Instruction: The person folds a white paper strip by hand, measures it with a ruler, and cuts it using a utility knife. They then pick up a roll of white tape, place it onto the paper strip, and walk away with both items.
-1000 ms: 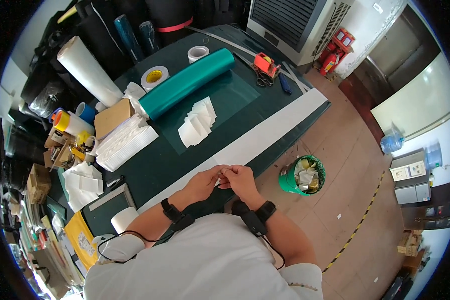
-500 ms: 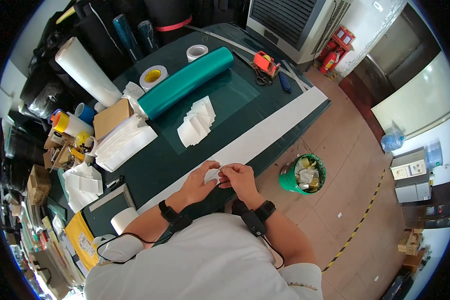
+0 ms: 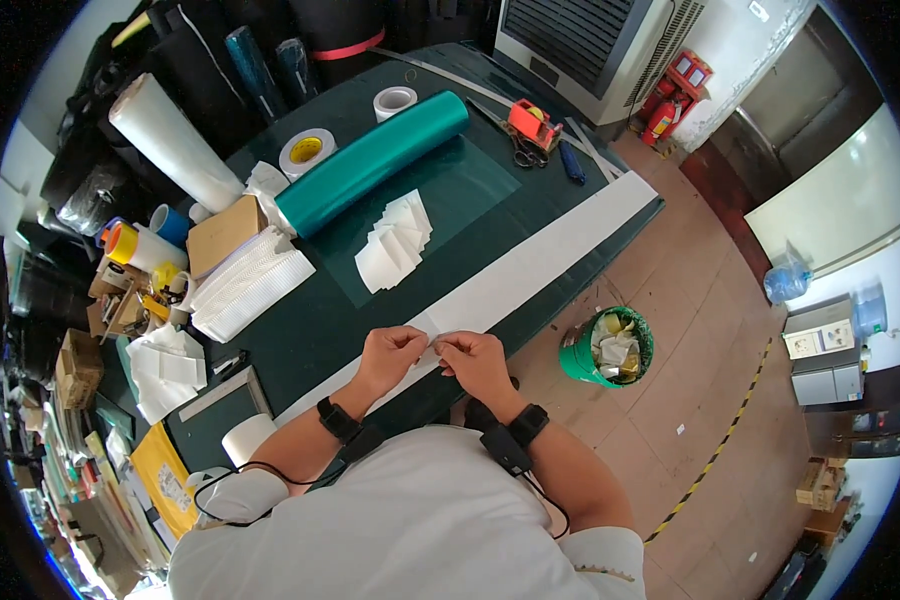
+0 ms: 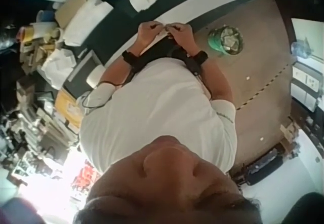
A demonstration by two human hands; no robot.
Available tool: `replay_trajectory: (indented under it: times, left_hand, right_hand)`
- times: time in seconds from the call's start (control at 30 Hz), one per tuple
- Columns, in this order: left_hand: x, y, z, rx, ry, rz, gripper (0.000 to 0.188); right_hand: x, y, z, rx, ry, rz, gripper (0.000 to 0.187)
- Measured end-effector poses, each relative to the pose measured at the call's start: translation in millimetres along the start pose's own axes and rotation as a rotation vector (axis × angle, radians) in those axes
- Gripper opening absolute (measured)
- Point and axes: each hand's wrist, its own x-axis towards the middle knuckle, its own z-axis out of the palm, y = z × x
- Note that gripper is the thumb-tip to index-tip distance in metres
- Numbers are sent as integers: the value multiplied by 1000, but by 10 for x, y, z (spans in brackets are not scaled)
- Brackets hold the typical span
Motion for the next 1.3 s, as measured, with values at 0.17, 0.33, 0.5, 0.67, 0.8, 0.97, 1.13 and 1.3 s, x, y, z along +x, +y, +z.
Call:
replay_trajectory:
  times: [0.17,0.33,0.5,0.67,0.8,0.97,1.13,1.3]
  left_hand:
    - [32,-85,-15,-119,-26,-116,14]
    - [-8,-36,-40,-417,-90,-292,15]
    - [-9,-79,-71,-431,-161,-395,16]
    - [18,-108,-120,-324,-251,-412,19]
    - [111,-186,-172,-211,-337,-393,16]
    - [561,-473,-649,-347,169,-239,14]
    - [1126,-535,-1093,-479,554,-253,17]
    - [1227,-515,-1029,-39,623,-355,20]
  right_hand:
    - [-42,70,-18,-169,45,-185,17]
    - [-80,-15,-121,-506,1,-570,24]
    - [-118,-39,-266,-429,-175,-463,26]
    - [-121,9,-290,-533,-175,-568,19]
    - [-70,-14,-331,-598,-154,-737,13]
    - [-191,-375,-355,-521,-54,-811,12]
    - [-269,-216,-353,-67,150,-290,9]
    - [-131,188,-258,366,215,144,10]
